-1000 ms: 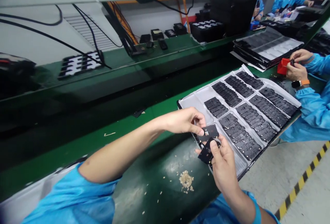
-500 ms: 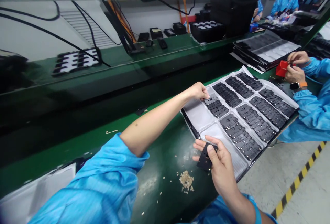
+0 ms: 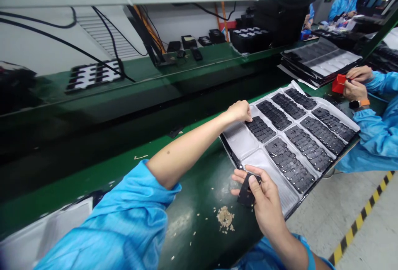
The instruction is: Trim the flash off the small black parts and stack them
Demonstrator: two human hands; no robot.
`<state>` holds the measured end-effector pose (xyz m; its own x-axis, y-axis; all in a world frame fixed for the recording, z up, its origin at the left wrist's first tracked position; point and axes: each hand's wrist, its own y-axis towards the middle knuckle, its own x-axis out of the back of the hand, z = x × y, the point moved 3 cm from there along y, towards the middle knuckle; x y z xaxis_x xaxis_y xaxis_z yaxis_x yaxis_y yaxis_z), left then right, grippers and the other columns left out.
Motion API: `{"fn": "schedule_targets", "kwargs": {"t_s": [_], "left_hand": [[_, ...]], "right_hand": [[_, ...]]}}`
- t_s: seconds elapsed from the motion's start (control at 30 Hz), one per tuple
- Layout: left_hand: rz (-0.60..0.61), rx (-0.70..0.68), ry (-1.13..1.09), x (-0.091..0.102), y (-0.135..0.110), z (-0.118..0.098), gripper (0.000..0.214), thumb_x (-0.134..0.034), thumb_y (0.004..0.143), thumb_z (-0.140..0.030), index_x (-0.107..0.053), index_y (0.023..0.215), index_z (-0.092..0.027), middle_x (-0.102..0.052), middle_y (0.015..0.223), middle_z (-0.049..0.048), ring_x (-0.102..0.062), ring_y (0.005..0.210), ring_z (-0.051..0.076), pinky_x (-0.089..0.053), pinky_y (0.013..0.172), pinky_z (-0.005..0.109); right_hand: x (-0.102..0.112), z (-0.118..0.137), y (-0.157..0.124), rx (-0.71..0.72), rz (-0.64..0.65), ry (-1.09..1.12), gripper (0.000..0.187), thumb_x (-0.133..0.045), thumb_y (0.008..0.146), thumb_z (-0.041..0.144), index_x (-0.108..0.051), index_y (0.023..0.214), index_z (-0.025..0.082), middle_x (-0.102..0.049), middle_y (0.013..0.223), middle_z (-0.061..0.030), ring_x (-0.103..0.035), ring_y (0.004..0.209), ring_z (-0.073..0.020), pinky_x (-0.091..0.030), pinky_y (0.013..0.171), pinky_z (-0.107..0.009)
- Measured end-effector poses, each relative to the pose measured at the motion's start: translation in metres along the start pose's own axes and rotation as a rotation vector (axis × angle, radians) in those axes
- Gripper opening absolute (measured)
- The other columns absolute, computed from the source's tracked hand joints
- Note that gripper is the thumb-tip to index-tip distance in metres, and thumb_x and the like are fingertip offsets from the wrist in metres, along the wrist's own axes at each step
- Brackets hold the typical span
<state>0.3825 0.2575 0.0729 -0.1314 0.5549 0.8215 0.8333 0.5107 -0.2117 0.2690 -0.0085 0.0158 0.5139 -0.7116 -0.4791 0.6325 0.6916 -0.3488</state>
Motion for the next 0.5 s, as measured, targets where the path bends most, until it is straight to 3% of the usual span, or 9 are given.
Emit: {"fn": "schedule_targets", "kwargs": {"t_s": [0.1, 0.2, 0.3, 0.37, 0.43, 0.5], "left_hand": [[-0.04, -0.036, 0.003, 0.008, -0.019, -0.006, 0.018, -0.09, 0.076, -0.013, -0.073, 0.08, -0.016, -0.077, 0.094, 0.0105, -0.072, 0.112, 0.03, -0.053, 0.096, 0.033], [0.026, -0.175, -0.095, 0.007, -0.062, -0.008, 0.021, -0.079, 0.093, -0.03, -0.073, 0.078, -0.016, -0.076, 0.085, 0.0062, -0.073, 0.092, 0.022, -0.053, 0.083, 0.028], [0.412, -0.347, -0.501, -0.014, -0.121, -0.008, 0.03, -0.08, 0.092, -0.044, -0.075, 0.085, -0.015, -0.075, 0.077, 0.0031, -0.069, 0.072, 0.016, -0.053, 0.07, 0.025], [0.546, -0.336, -0.713, -0.029, -0.153, -0.006, 0.032, -0.089, 0.082, -0.044, -0.074, 0.087, -0.016, -0.076, 0.076, 0.0022, -0.069, 0.069, 0.014, -0.054, 0.07, 0.025], [0.532, -0.308, -0.827, -0.039, -0.168, -0.006, 0.028, -0.092, 0.079, -0.036, -0.074, 0.084, -0.016, -0.077, 0.077, 0.0019, -0.07, 0.07, 0.014, -0.055, 0.07, 0.024], [0.472, -0.303, -0.855, -0.04, -0.163, -0.005, 0.019, -0.088, 0.082, -0.028, -0.075, 0.083, -0.015, -0.077, 0.078, 0.0024, -0.07, 0.071, 0.013, -0.055, 0.071, 0.023]], "right_hand": [[0.001, 0.005, 0.002, 0.046, -0.022, 0.022, 0.047, -0.087, 0.087, 0.057, -0.075, 0.116, 0.023, -0.083, 0.123, -0.0168, -0.079, 0.118, -0.0363, -0.068, 0.093, -0.056], [0.003, 0.017, 0.006, 0.182, -0.091, 0.08, 0.039, -0.085, 0.091, 0.052, -0.074, 0.116, 0.025, -0.082, 0.126, -0.0154, -0.077, 0.122, -0.036, -0.058, 0.108, -0.065], [0.002, 0.029, 0.008, 0.34, -0.172, 0.126, 0.032, -0.083, 0.094, 0.047, -0.074, 0.118, 0.029, -0.078, 0.138, -0.012, -0.071, 0.134, -0.0323, -0.043, 0.124, -0.065], [0.0, 0.032, 0.009, 0.38, -0.193, 0.138, 0.028, -0.081, 0.096, 0.045, -0.074, 0.118, 0.031, -0.074, 0.145, -0.0092, -0.066, 0.141, -0.0306, -0.039, 0.127, -0.063], [-0.004, 0.032, 0.01, 0.382, -0.184, 0.134, 0.026, -0.077, 0.099, 0.047, -0.073, 0.121, 0.034, -0.072, 0.149, -0.0077, -0.061, 0.147, -0.0299, -0.039, 0.127, -0.063], [-0.006, 0.032, 0.01, 0.387, -0.163, 0.109, 0.031, -0.073, 0.101, 0.049, -0.07, 0.13, 0.036, -0.069, 0.153, -0.0071, -0.056, 0.151, -0.0293, -0.037, 0.129, -0.062]]}}
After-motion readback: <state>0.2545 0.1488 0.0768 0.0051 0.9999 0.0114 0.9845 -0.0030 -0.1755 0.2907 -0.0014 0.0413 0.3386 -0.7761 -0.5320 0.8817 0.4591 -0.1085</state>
